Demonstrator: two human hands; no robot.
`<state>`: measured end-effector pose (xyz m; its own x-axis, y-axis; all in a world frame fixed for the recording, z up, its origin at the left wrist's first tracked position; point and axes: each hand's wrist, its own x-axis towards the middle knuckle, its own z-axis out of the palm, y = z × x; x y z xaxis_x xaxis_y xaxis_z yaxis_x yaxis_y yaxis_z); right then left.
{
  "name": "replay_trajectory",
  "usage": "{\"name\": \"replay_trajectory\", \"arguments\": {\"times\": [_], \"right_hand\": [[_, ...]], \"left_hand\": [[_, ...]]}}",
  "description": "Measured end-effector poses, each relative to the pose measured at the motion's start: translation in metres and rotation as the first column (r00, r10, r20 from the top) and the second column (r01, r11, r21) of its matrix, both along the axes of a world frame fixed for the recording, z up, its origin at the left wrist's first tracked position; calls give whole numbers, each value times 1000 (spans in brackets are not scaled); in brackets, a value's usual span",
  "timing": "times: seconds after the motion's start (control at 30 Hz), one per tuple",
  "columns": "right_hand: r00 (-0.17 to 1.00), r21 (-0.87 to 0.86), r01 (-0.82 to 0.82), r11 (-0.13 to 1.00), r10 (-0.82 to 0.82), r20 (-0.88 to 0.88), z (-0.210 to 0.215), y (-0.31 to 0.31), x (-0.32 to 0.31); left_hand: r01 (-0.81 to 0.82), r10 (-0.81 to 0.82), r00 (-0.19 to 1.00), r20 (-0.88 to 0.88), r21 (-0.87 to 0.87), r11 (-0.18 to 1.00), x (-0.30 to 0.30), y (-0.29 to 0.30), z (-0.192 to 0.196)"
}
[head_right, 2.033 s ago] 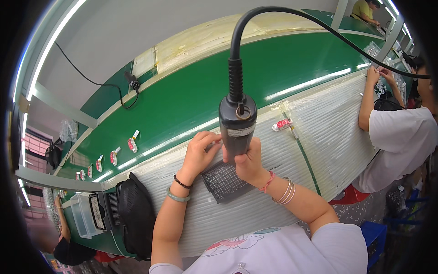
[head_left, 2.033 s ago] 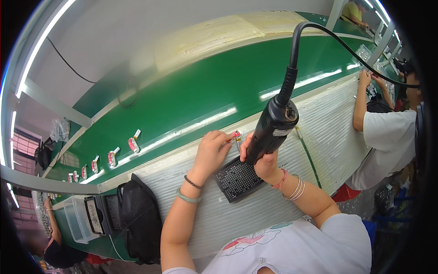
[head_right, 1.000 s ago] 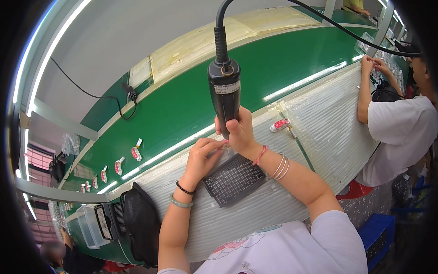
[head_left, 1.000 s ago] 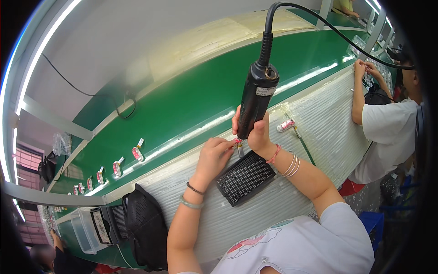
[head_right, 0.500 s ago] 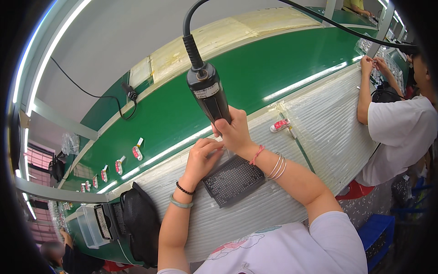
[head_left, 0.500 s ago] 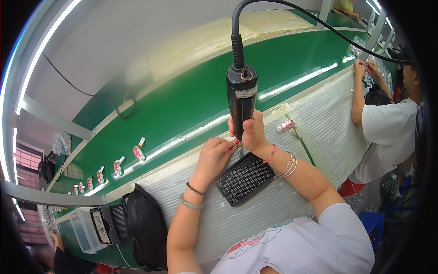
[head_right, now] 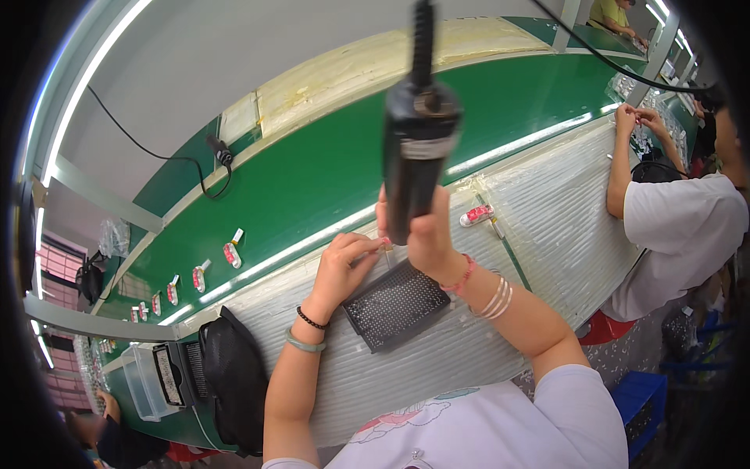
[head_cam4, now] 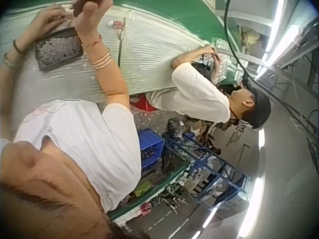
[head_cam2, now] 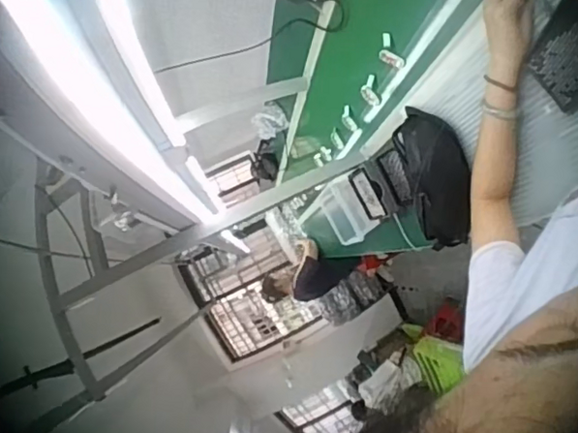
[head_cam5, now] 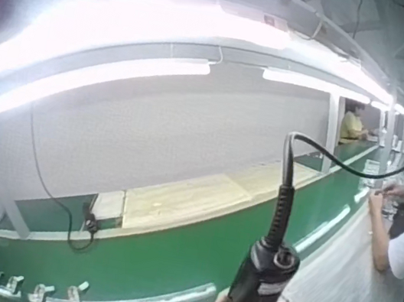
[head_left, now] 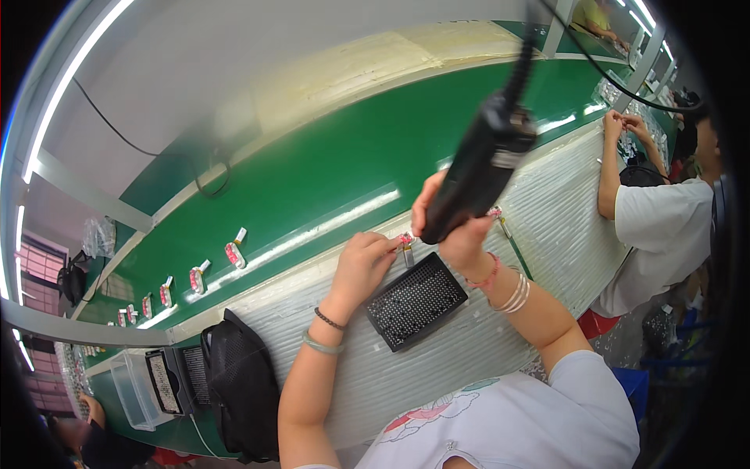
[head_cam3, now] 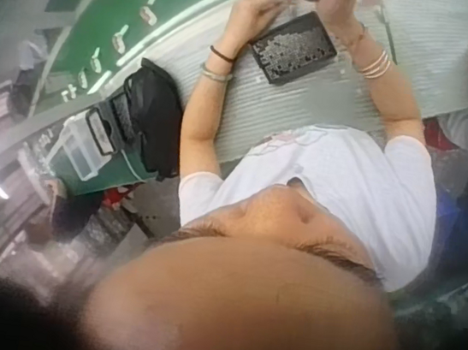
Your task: The person assembles electronic components by positioning them by hand and fastening them with an electric screwdriver, then places the assembled parts onto the workstation.
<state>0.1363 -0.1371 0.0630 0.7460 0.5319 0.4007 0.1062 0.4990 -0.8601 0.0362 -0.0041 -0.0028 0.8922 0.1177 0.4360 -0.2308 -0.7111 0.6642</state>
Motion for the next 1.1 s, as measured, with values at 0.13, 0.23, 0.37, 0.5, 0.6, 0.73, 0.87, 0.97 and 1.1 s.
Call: {"name": "replay_trajectory", "arguments": {"times": [0.13,0.23,0.37,0.5,0.6,0.73,0.87,0.97,1.1], "right_hand": [[998,10,-13,1000,14,-65,4,-35,-16],[997,17,4,1000,-3,-74,-16,-45,-16],[995,-35,22,999,-25,-101,-25,-47,-15],[994,-26,28,999,-31,-106,-33,-46,-15],[992,-3,30,1000,-30,-126,-36,-44,-17],[993,-38,22,999,-26,-113,-38,-43,-16],[991,-31,42,999,-46,-124,-44,-43,-16],[994,-32,34,999,-37,-100,-44,-43,-17],[996,-87,31,996,-37,-80,-39,-43,-18]], "left_hand": [[-7,7,1000,-7,-17,1000,-2,2,1],[-6,7,1000,12,-22,1000,1,-1,0],[-3,3,1000,2,-32,999,-1,-1,-2],[-3,4,1000,10,-39,999,0,-1,-2],[-4,4,1000,3,-38,999,0,-1,-1],[-6,6,1000,3,-40,999,0,-1,-1],[0,1,1000,6,-29,1000,0,-1,0],[-2,2,1000,-30,9,1000,-1,0,2],[1,0,1000,3,-28,1000,0,-1,0]]}}
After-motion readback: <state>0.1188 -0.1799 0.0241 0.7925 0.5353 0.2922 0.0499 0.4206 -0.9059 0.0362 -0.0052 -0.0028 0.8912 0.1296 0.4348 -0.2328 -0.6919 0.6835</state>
